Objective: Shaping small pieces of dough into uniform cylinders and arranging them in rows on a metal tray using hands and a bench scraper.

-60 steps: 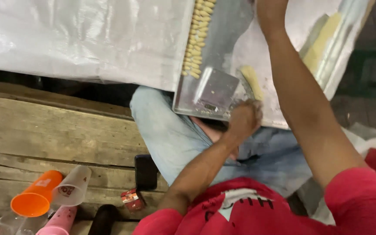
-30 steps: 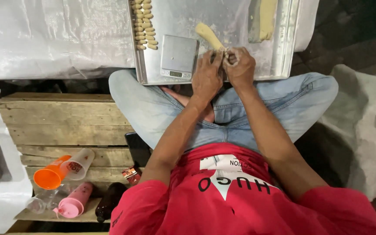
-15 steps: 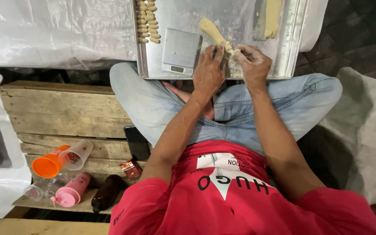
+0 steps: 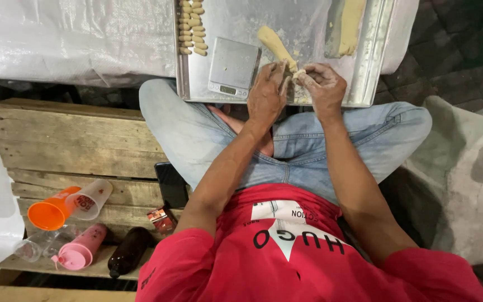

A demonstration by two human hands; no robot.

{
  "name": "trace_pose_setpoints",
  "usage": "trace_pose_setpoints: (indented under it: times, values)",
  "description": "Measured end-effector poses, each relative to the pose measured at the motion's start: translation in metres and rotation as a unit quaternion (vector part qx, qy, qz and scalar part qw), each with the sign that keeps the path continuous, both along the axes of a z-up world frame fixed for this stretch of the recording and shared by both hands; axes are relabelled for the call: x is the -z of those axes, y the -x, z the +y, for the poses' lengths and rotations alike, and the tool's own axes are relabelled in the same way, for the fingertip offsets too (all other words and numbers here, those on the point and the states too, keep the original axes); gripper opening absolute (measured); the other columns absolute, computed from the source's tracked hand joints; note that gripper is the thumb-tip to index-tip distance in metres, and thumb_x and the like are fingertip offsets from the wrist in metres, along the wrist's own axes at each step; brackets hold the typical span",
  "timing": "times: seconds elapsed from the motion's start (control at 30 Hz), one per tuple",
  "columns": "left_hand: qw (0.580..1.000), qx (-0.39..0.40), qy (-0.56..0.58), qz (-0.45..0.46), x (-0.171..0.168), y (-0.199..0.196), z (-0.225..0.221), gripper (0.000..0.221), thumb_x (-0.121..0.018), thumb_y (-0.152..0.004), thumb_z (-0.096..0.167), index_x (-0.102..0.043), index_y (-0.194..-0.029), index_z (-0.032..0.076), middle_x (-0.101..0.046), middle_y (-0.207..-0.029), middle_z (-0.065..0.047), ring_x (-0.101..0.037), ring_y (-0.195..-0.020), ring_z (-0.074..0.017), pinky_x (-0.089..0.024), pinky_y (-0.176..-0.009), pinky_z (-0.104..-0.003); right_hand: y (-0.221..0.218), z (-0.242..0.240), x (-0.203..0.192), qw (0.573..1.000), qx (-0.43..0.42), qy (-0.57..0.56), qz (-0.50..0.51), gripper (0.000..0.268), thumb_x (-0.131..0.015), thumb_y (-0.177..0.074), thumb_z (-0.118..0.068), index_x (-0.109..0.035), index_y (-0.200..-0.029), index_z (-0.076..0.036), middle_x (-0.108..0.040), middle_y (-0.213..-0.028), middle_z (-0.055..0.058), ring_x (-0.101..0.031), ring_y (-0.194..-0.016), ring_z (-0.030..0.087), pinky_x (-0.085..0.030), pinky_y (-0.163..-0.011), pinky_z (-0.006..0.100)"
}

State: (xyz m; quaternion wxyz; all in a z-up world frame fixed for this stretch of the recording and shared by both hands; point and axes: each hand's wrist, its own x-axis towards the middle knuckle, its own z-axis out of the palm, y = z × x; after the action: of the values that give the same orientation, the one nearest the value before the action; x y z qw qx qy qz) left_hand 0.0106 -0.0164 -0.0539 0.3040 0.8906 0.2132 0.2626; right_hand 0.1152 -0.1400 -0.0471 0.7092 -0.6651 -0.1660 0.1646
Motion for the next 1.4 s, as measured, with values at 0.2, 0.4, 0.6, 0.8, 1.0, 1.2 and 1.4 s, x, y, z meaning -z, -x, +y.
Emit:
trace_pose_setpoints:
  times: [0.2, 0.4, 0.6, 0.8, 1.0, 1.2, 1.4]
  values:
    - [0.997, -0.029, -0.043, 0.062, -0.006, -0.01, -0.005, 0.04, -0.076, -0.091, 0.032, -0.068, -0.128, 0.023, -0.056, -0.113, -0.004, -0.07, -0.098, -0.032, -0.068, -0.072, -0.046, -0.005, 0.003, 0.007, 1.0, 0.021, -0.003, -0.007, 0.021, -0.079, -0.091, 0.012, -0.067, -0.108, 0.013, -0.07, -0.093, 0.022, -0.076, -0.08, 0.027, -0.069, -0.072, 0.042]
    - [0.998, -0.029, -0.011, 0.063, 0.007, -0.022, -0.006, 0.027, -0.076, -0.089, 0.027, -0.069, -0.115, 0.021, -0.053, -0.106, 0.001, -0.07, -0.093, -0.0254, -0.065, -0.071, -0.038, -0.002, -0.002, 0.018, 0.999, 0.042, -0.009, 0.0, 0.021, -0.08, -0.09, 0.012, -0.068, -0.107, 0.013, -0.068, -0.093, 0.022, -0.076, -0.081, 0.028, -0.069, -0.074, 0.044]
    - [0.997, -0.015, 0.08, -0.012, 0.01, -0.031, 0.001, 0.018, -0.076, -0.09, 0.021, -0.069, -0.106, 0.014, -0.057, -0.103, -0.006, -0.072, -0.093, -0.0353, -0.063, -0.079, -0.043, -0.003, 0.005, 0.003, 0.999, 0.043, 0.006, 0.014, 0.022, -0.08, -0.092, 0.009, -0.067, -0.109, 0.013, -0.071, -0.091, 0.024, -0.077, -0.081, 0.029, -0.069, -0.073, 0.044]
    - [0.949, -0.032, 0.302, -0.086, -0.006, -0.02, 0.009, 0.018, -0.073, -0.098, 0.026, -0.075, -0.108, 0.011, -0.075, -0.1, -0.012, -0.075, -0.098, -0.035, -0.063, -0.085, -0.044, 0.0, 0.003, -0.006, 0.999, 0.035, -0.004, 0.042, 0.02, -0.082, -0.091, 0.008, -0.069, -0.105, 0.012, -0.072, -0.092, 0.023, -0.078, -0.084, 0.028, -0.07, -0.074, 0.043]
    - [0.928, 0.01, 0.35, -0.125, -0.018, -0.016, 0.011, 0.022, -0.079, -0.094, 0.024, -0.077, -0.105, 0.005, -0.075, -0.094, -0.016, -0.076, -0.094, -0.036, -0.063, -0.08, -0.042, 0.001, 0.003, -0.012, 0.99, -0.018, 0.052, -0.126, 0.016, -0.08, -0.091, 0.015, -0.072, -0.104, 0.016, -0.072, -0.095, 0.029, -0.076, -0.088, 0.035, -0.065, -0.071, 0.045]
    - [0.943, 0.029, 0.32, -0.085, -0.012, -0.014, 0.014, 0.022, -0.081, -0.092, 0.028, -0.078, -0.103, 0.008, -0.076, -0.094, -0.014, -0.076, -0.093, -0.0337, -0.063, -0.081, -0.042, 0.0, 0.0, -0.014, 0.988, -0.029, 0.075, -0.13, 0.018, -0.082, -0.089, 0.012, -0.074, -0.105, 0.01, -0.073, -0.097, 0.022, -0.076, -0.089, 0.03, -0.065, -0.073, 0.038]
    - [0.95, 0.027, 0.308, -0.043, -0.031, -0.015, 0.02, 0.023, -0.079, -0.094, 0.025, -0.076, -0.105, 0.005, -0.075, -0.091, -0.018, -0.075, -0.088, -0.0366, -0.064, -0.075, -0.044, -0.006, 0.0, -0.002, 0.996, -0.011, 0.076, -0.05, 0.021, -0.085, -0.085, 0.006, -0.077, -0.103, 0.002, -0.075, -0.095, 0.016, -0.076, -0.086, 0.022, -0.064, -0.072, 0.032]
